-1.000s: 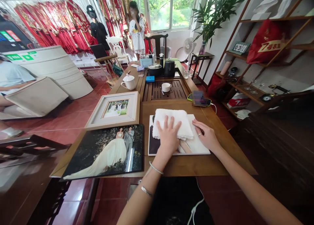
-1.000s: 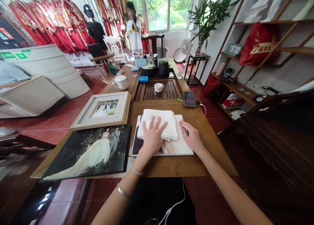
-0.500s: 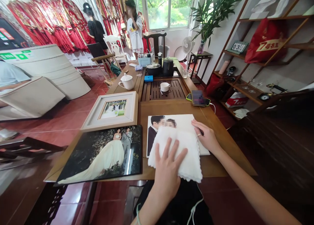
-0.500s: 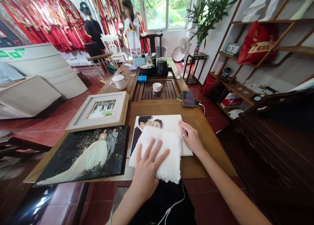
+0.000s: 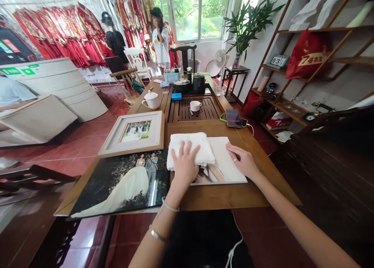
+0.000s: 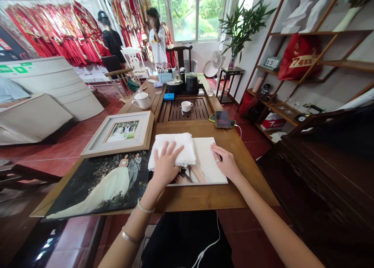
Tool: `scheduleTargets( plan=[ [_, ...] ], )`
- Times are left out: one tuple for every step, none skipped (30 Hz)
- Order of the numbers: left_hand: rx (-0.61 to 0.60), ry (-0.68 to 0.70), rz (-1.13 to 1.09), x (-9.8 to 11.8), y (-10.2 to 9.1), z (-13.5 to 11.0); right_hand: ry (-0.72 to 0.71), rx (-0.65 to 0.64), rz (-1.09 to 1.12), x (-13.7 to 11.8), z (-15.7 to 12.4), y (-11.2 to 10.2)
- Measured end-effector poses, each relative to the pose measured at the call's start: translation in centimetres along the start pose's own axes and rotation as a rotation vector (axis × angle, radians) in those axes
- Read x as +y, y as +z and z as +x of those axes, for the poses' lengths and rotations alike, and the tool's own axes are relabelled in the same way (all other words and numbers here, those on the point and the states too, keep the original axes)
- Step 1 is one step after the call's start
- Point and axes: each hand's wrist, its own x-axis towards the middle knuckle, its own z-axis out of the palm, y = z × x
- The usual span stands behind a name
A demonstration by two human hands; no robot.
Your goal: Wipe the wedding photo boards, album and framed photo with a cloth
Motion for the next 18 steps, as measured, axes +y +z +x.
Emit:
scheduleTargets(
  plan=[
    [0.016,-0.014,0.001,0.0,0.1,0.7,0.001,0.003,0.003,0.0,0.0,0.0],
    [0.031,-0.027,0.003,0.2,0.3,1.4,0.001,0.006,0.005,0.0,0.0,0.0],
    [0.045,-0.040,0.005,0.4,0.4,2.0,0.000,0.007,0.008,0.0,0.0,0.0],
    [0.056,-0.047,0.007,0.7,0.6,2.5,-0.002,0.007,0.010,0.0,0.0,0.1],
    [0.064,-0.048,0.007,1.0,0.8,2.9,-0.005,0.005,0.011,0.0,0.1,0.1],
    [0.067,-0.041,0.003,1.5,1.0,3.2,-0.008,0.004,0.012,0.1,0.1,0.1],
    [0.065,-0.025,-0.002,2.0,1.3,3.5,-0.009,0.003,0.012,0.1,0.1,0.1],
    [0.062,0.000,-0.008,2.5,1.6,3.7,-0.009,0.003,0.012,0.2,0.1,0.1],
    [0.061,0.031,-0.013,3.0,1.9,3.8,-0.009,0.002,0.012,0.3,0.2,0.1],
    [0.063,0.065,-0.015,3.5,2.2,3.8,-0.008,0.001,0.013,0.4,0.2,0.1],
    [0.067,0.100,-0.015,4.1,2.6,3.7,-0.008,-0.002,0.014,0.5,0.3,0.1],
    [0.072,0.134,-0.013,4.5,2.9,3.6,-0.009,-0.009,0.018,0.5,0.3,0.1],
    [0.075,0.163,-0.011,4.9,3.2,3.3,-0.010,-0.021,0.024,0.6,0.4,0.0],
    [0.077,0.186,-0.009,5.2,3.4,3.0,-0.014,-0.038,0.031,0.6,0.4,0.0],
    [0.077,0.202,-0.007,5.4,3.6,2.6,-0.018,-0.055,0.040,0.6,0.5,-0.1],
    [0.077,0.212,-0.007,5.5,3.6,2.1,-0.023,-0.069,0.047,0.6,0.6,-0.2],
    [0.078,0.218,-0.007,5.5,3.6,1.5,-0.028,-0.079,0.052,0.5,0.6,-0.2],
    [0.081,0.223,-0.009,5.4,3.6,0.8,-0.034,-0.081,0.054,0.5,0.6,-0.2]
  ],
)
